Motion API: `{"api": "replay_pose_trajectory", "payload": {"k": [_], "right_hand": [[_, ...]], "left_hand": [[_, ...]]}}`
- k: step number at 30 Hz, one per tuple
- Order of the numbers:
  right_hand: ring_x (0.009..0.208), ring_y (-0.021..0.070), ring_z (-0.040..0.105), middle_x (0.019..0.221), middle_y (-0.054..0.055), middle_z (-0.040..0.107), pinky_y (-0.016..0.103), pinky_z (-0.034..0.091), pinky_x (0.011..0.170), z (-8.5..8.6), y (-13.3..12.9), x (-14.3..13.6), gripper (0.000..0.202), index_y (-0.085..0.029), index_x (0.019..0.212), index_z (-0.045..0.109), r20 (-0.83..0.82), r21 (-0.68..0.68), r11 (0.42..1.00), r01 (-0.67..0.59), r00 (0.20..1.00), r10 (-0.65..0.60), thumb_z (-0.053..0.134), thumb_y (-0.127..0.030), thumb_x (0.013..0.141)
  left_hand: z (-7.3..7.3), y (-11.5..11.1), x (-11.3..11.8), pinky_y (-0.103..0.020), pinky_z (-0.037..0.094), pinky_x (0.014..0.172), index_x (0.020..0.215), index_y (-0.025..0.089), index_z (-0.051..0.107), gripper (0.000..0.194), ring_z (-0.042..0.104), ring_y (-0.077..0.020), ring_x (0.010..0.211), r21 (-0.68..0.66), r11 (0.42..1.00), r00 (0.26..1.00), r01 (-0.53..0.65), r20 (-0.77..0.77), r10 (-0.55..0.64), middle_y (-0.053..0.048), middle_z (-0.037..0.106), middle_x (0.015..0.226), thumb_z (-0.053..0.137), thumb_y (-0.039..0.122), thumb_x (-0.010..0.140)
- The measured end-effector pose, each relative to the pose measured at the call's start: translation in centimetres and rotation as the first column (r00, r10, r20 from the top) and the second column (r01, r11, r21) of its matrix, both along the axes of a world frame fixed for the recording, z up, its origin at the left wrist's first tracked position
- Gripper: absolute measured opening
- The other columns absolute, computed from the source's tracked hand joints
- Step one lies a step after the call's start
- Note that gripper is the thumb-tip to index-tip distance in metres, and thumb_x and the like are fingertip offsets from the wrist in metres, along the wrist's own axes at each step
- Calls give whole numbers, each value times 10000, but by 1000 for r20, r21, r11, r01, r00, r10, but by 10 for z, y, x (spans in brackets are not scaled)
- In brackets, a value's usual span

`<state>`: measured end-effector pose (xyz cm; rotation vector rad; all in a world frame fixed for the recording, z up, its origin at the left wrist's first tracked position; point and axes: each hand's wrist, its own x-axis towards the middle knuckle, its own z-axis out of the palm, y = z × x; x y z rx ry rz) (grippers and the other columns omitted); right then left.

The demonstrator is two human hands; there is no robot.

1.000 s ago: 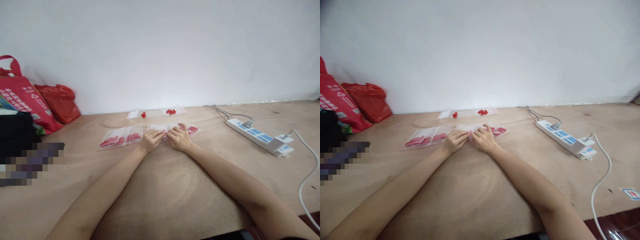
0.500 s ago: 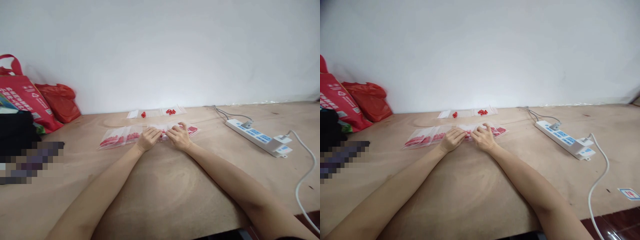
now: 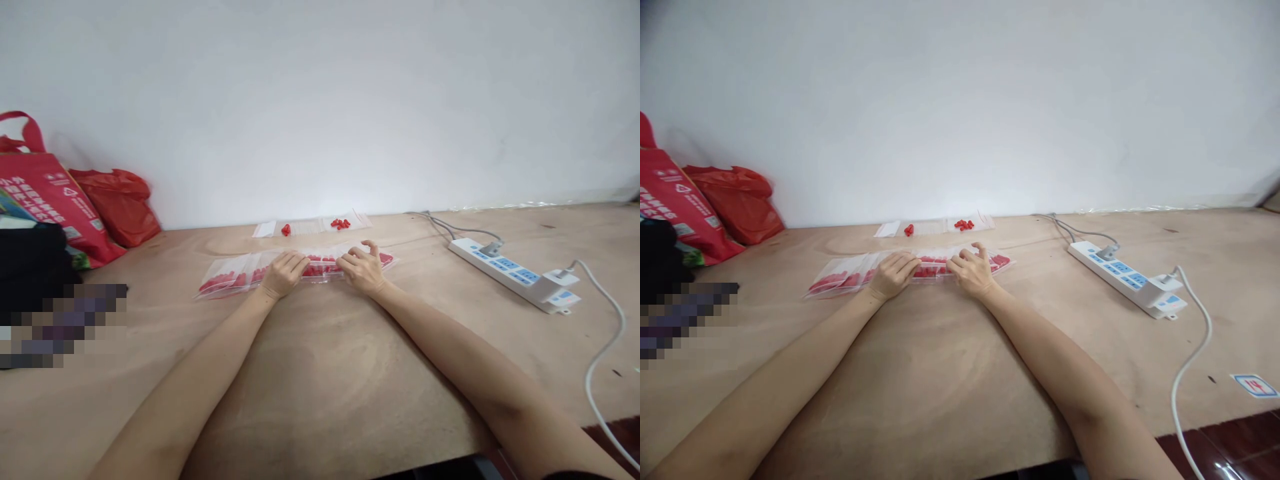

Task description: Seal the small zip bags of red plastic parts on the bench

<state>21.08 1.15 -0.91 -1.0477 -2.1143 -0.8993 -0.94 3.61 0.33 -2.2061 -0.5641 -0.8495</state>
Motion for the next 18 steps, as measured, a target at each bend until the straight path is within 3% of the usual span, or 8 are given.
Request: {"api": "replay_pose_trajectory", "payload": {"k": [9, 15, 18], "right_hand": [[690, 113, 430, 613, -30, 566, 366, 112, 895, 2, 2, 6, 209, -213, 681, 557, 11, 23, 999, 22, 1000, -23, 408, -79, 741], [700, 115, 440, 623, -30, 579, 385, 107, 912, -3, 5, 16, 216, -217, 690, 577, 10, 2, 1000, 19, 1000, -19, 413, -94, 757], [731, 130, 454, 649, -24, 598, 425, 87, 924, -6, 5, 23, 195, -233, 738, 603, -2, -67, 997, 24, 1000, -24, 431, -155, 787]], "left_hand": [[0, 2, -5, -286, 460, 673, 723, 149, 562, 157, 565, -153, 693, 62, 998, 999, -34, 20, 32, -50, 607, 684, 436, 164, 815], [2, -5, -4, -265, 431, 647, 644, 162, 536, 214, 539, -130, 627, -32, 999, 1000, -12, -4, 11, -18, 584, 615, 455, 244, 825], [5, -12, -11, -287, 430, 673, 686, 169, 560, 208, 554, -153, 698, -99, 994, 997, -49, 48, 54, -28, 617, 698, 522, 352, 778]]}}
